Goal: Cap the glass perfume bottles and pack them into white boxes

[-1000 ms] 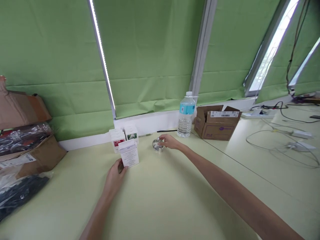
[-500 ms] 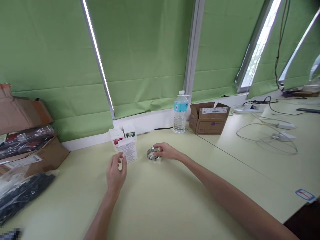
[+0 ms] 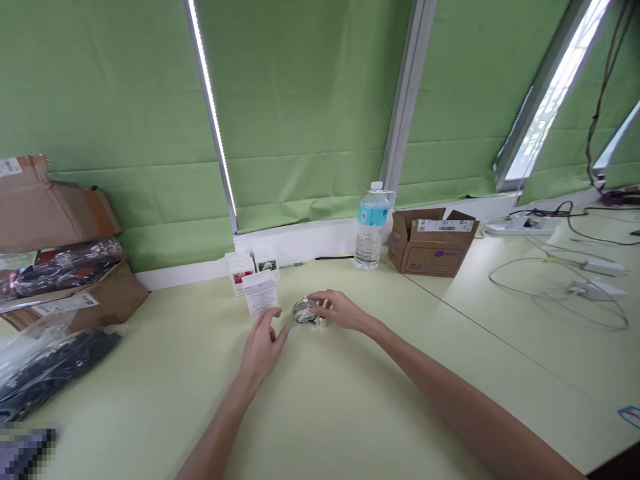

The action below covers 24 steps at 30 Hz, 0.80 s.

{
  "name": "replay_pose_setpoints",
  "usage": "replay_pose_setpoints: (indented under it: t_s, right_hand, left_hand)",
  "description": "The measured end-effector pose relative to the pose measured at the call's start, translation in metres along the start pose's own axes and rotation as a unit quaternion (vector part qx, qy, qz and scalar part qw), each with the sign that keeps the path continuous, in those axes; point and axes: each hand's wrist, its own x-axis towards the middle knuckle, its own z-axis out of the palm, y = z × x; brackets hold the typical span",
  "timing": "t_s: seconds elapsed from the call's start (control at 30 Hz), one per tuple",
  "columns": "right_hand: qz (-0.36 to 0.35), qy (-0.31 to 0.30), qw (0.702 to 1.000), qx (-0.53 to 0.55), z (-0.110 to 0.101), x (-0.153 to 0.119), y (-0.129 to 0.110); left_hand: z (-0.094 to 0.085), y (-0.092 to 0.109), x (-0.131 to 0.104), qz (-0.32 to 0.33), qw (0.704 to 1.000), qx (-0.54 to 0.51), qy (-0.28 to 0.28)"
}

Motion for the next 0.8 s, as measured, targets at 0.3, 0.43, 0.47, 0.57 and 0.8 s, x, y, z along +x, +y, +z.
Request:
replay_pose_setpoints:
  t_s: [0.3, 0.43, 0.47, 0.57, 0.8]
  right_hand:
    - [-0.030, -0.040, 0.999, -0.021, 0.017, -0.011, -0.030]
    - [-0.033, -0.010, 0.995, -0.089, 0.010, -0.015, -0.024]
    - [-0.041, -0.006, 0.993, -0.110, 0.008, -0.016, -0.022]
    - [-0.067, -0.015, 0.981, -0.179, 0.005, -0.017, -0.015]
    - [-0.085, -0.038, 0.966, -0.240, 0.016, -0.021, -0.007]
  left_hand:
    - [0.002, -0.002, 0.001, -0.050, 0.995, -0.066, -0.054]
    - [-0.004, -0.001, 0.002, -0.059, 0.992, -0.083, -0.074]
    - [-0.006, -0.002, 0.003, -0.060, 0.991, -0.090, -0.076]
    - [-0.013, -0.005, 0.003, -0.059, 0.988, -0.113, -0.083]
    - [-0.022, -0.011, -0.008, -0.081, 0.985, -0.119, -0.100]
